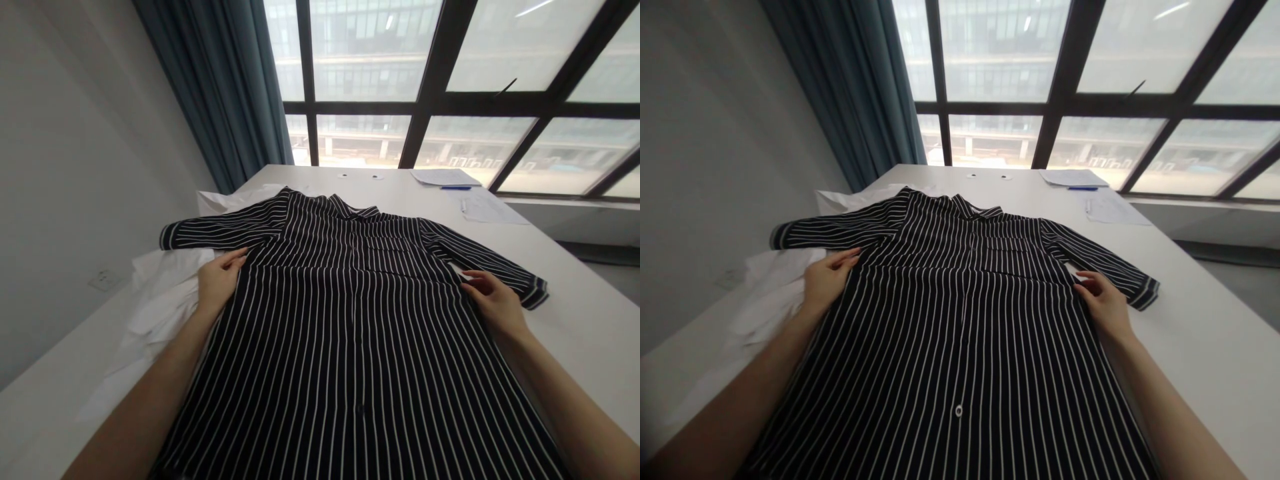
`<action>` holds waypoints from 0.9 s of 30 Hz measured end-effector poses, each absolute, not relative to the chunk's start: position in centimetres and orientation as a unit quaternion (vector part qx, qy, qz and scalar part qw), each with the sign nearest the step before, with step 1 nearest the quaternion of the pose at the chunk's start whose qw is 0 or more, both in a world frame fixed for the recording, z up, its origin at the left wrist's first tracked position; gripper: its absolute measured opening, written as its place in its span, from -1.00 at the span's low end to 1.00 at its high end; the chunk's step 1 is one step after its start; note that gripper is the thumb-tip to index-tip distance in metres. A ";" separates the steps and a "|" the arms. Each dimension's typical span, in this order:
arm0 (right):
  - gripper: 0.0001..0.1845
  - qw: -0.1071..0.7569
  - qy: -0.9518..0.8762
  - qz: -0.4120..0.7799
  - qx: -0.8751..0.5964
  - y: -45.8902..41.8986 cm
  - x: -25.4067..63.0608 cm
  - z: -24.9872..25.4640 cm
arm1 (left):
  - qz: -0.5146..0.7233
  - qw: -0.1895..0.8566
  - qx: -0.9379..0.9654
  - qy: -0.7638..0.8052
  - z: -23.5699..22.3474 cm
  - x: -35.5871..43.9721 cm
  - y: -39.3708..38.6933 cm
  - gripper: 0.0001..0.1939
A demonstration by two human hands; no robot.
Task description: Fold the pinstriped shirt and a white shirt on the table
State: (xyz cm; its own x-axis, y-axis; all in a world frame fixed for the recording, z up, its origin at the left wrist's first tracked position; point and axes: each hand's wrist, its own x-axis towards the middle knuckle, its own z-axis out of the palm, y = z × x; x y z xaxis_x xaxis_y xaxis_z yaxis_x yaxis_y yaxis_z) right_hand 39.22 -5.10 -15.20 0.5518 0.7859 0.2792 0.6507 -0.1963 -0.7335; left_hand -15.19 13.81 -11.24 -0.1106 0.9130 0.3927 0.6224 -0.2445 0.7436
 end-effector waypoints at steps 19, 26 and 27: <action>-0.47 0.409 -0.482 0.085 -0.770 -5.1 38.9 -14.9 | 0.349 0.161 0.693 0.609 -8.7 -15.2 13.1 -0.60; -0.47 0.414 -0.466 0.070 -0.779 -5.2 38.9 -14.7 | 0.341 0.153 0.676 0.635 -8.5 -15.7 13.4 -0.62; -0.47 0.410 -0.466 0.071 -0.781 -5.2 39.0 -14.7 | 0.340 0.153 0.677 0.634 -8.5 -15.6 13.4 -0.62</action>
